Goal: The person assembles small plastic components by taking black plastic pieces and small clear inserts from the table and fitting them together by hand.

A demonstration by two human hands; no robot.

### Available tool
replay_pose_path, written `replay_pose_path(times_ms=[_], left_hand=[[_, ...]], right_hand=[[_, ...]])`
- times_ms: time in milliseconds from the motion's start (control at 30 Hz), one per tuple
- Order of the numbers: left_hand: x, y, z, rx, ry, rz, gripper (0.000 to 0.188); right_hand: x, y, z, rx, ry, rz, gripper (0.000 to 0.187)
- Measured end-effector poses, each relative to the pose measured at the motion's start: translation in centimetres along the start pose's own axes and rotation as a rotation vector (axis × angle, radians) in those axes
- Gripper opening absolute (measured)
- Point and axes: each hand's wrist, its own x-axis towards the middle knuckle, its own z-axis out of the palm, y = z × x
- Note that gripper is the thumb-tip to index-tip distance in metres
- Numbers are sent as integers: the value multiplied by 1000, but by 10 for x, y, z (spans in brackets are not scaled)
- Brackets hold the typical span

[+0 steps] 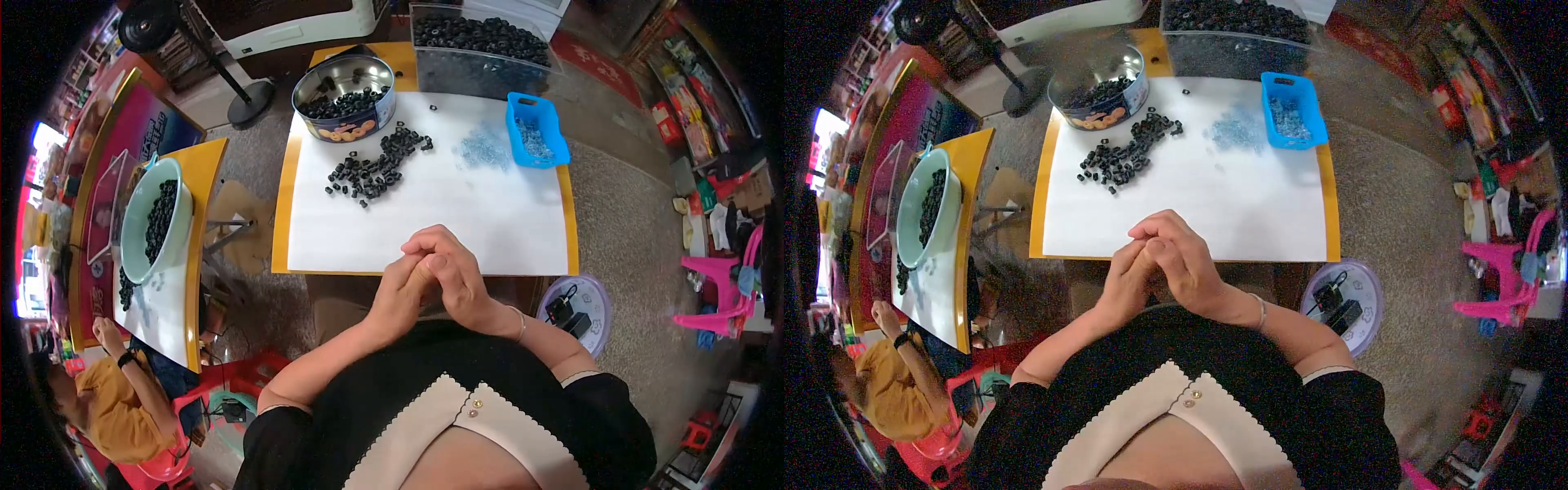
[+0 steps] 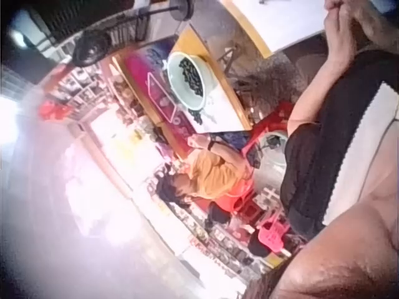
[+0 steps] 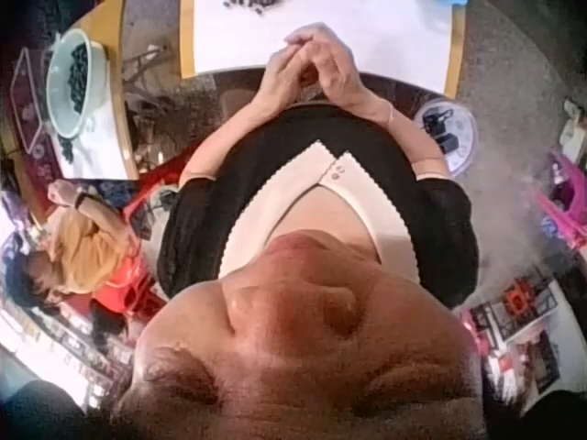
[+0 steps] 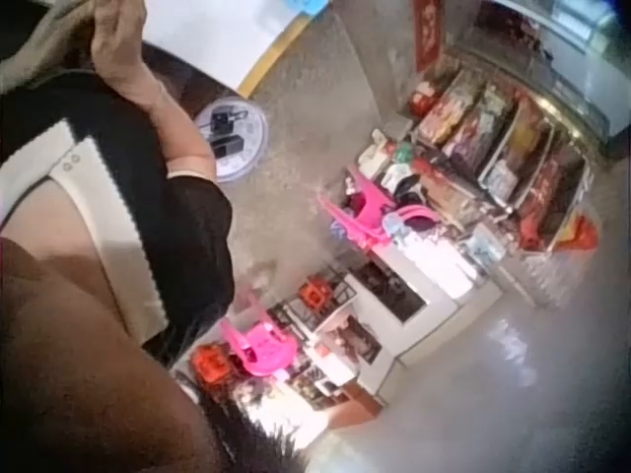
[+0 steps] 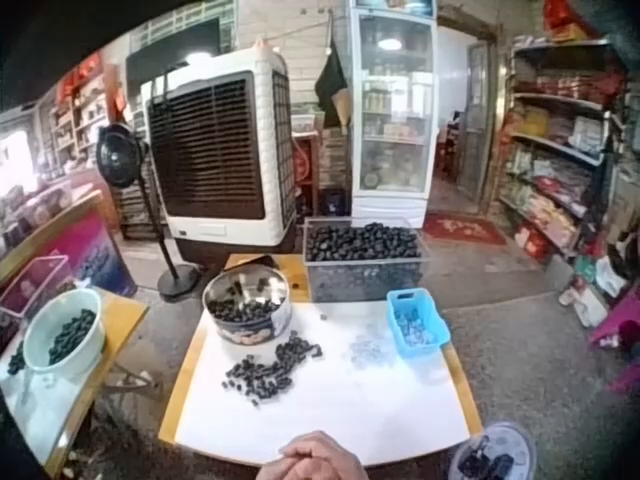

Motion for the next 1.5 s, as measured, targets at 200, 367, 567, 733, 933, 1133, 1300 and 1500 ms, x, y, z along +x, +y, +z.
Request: replay_pose_path(times_ms=[200,367,567,733,933,1133,1300,1500], left_hand=[[4,-14,5,215,55,424,30],[7,-22,6,399,129,618,28],[12,-7,3,-6,65,92,24],[19,20,-2,-411,34,-209,46],[15,12,-15,-617,-87,-182,40],[9,4,-15,-391,21,-80,25],[4,-3,-13,163,124,154,22],[4,-3,-13,521,204,324,22]], right_hand=[[9,-7,17,-116,197,-201,37],[6,-12,22,-115,241,-215,35],[10,-3,13,-95,191,-38,32],[15,7,-11,-202,93,-96,20],[12,1,-21,-57,92,86,20],[10,-1,-23,-25,160,120,13],[14,-8,-27,-598,-63,-14,15],[13,3,-17,-579,-48,-76,16]])
